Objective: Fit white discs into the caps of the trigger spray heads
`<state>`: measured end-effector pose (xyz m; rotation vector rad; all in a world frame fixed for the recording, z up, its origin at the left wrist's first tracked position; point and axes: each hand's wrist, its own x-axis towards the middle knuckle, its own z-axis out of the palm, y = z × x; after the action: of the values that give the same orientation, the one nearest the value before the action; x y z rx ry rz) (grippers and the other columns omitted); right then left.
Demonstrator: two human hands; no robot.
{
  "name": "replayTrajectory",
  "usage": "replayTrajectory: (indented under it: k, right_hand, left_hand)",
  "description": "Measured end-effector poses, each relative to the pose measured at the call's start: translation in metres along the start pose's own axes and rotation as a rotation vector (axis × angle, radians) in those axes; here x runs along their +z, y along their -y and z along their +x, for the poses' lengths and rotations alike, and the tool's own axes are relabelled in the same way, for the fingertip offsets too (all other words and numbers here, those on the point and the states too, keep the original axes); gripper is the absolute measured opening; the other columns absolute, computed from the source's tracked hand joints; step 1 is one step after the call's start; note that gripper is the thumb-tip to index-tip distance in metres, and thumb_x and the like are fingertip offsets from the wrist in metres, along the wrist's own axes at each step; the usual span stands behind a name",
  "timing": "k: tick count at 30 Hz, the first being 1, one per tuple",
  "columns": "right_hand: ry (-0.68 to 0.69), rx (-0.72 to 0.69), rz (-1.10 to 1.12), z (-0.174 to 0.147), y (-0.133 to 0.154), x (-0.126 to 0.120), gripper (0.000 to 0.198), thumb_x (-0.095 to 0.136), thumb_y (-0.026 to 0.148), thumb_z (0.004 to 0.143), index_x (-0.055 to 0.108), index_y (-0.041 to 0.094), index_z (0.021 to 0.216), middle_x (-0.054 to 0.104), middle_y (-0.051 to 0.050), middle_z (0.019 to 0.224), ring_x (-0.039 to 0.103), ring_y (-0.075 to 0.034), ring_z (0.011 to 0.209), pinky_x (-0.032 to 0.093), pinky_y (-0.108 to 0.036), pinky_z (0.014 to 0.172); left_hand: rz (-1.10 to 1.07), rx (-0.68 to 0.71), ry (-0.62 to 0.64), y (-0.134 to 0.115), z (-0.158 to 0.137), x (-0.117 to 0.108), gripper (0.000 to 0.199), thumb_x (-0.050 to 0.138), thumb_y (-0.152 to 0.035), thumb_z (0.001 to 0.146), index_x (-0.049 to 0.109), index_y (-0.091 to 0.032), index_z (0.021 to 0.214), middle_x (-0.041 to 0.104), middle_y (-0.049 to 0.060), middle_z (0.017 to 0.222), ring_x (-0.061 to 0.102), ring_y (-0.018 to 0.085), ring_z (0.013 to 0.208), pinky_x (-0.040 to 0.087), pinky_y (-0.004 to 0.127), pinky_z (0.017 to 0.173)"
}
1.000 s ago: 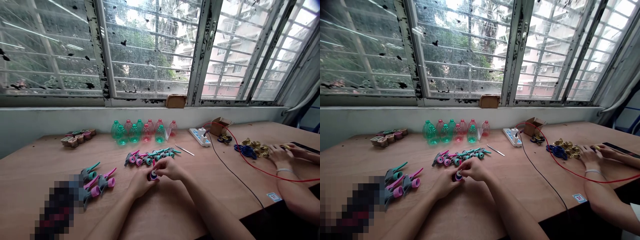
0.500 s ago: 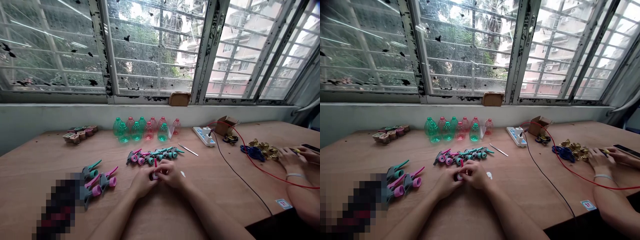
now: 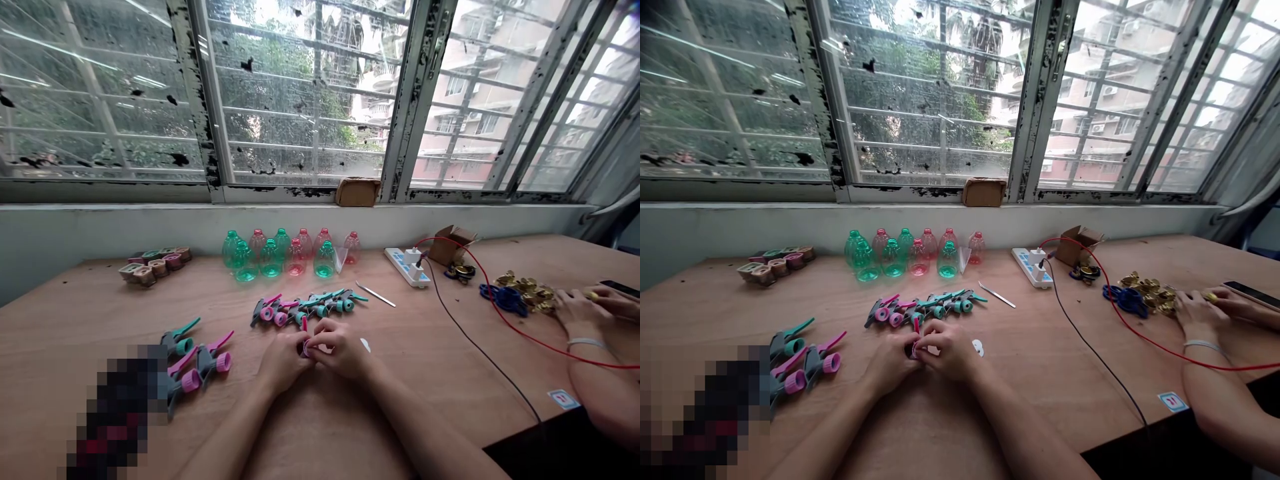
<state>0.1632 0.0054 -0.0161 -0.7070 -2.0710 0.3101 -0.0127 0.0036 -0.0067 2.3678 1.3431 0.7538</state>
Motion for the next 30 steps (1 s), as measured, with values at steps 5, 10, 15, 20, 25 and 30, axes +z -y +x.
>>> replayTrajectory:
  k: [5,10,15,20,25,30]
  right_hand:
    - [-0.032,0.029,-0.063,-0.0023,-0.0021,0.0006,0.011,0.069,0.023,0.078,0.076,0.027,0.086,0.065,-0.002,0.086,0.060,-0.013,0.071,0.045,-0.023,0.065]
    - [-0.047,0.068,-0.084,-0.0030,-0.0057,-0.0025,0.009,0.068,0.024,0.079,0.076,0.025,0.083,0.067,-0.001,0.082,0.056,-0.010,0.063,0.042,-0.021,0.057]
    - [-0.024,0.105,-0.098,-0.0012,-0.0073,-0.0067,0.009,0.067,0.024,0.080,0.076,0.023,0.082,0.068,-0.001,0.081,0.055,-0.009,0.060,0.042,-0.021,0.056]
    - [-0.018,0.134,-0.125,-0.0019,-0.0050,-0.0063,0.009,0.067,0.024,0.079,0.076,0.023,0.082,0.068,-0.001,0.079,0.055,-0.009,0.060,0.041,-0.020,0.056]
    - [0.001,0.177,-0.163,-0.0037,-0.0043,-0.0055,0.010,0.067,0.027,0.080,0.076,0.024,0.083,0.066,-0.001,0.070,0.053,-0.010,0.057,0.039,-0.021,0.055]
    - [0.022,0.194,-0.190,-0.0024,-0.0019,-0.0053,0.011,0.066,0.028,0.082,0.077,0.025,0.084,0.065,0.000,0.069,0.053,-0.009,0.057,0.038,-0.021,0.055]
  left_hand:
    - [-0.008,0.004,0.041,0.0015,-0.0005,0.0010,0.010,0.063,-0.022,0.071,0.068,-0.020,0.079,0.069,0.000,0.073,0.058,0.016,0.066,0.033,0.022,0.058]
    - [-0.021,0.030,0.051,0.0004,-0.0005,-0.0007,0.015,0.059,-0.027,0.078,0.069,-0.022,0.088,0.071,0.001,0.079,0.061,0.017,0.070,0.035,0.023,0.060]
    - [0.003,0.000,0.014,0.0003,0.0000,-0.0008,0.016,0.058,-0.031,0.080,0.069,-0.022,0.088,0.070,0.002,0.078,0.060,0.017,0.069,0.035,0.023,0.059]
    - [0.013,-0.027,0.009,0.0003,-0.0006,-0.0002,0.017,0.059,-0.032,0.080,0.069,-0.022,0.089,0.070,0.002,0.078,0.060,0.017,0.068,0.035,0.022,0.058]
    - [0.008,-0.032,0.008,0.0006,-0.0017,0.0011,0.019,0.058,-0.034,0.081,0.070,-0.022,0.090,0.070,0.003,0.079,0.060,0.017,0.068,0.036,0.023,0.060]
    - [0.006,-0.026,0.009,0.0001,-0.0020,0.0012,0.018,0.059,-0.032,0.079,0.070,-0.022,0.089,0.070,0.003,0.078,0.060,0.017,0.068,0.036,0.023,0.060]
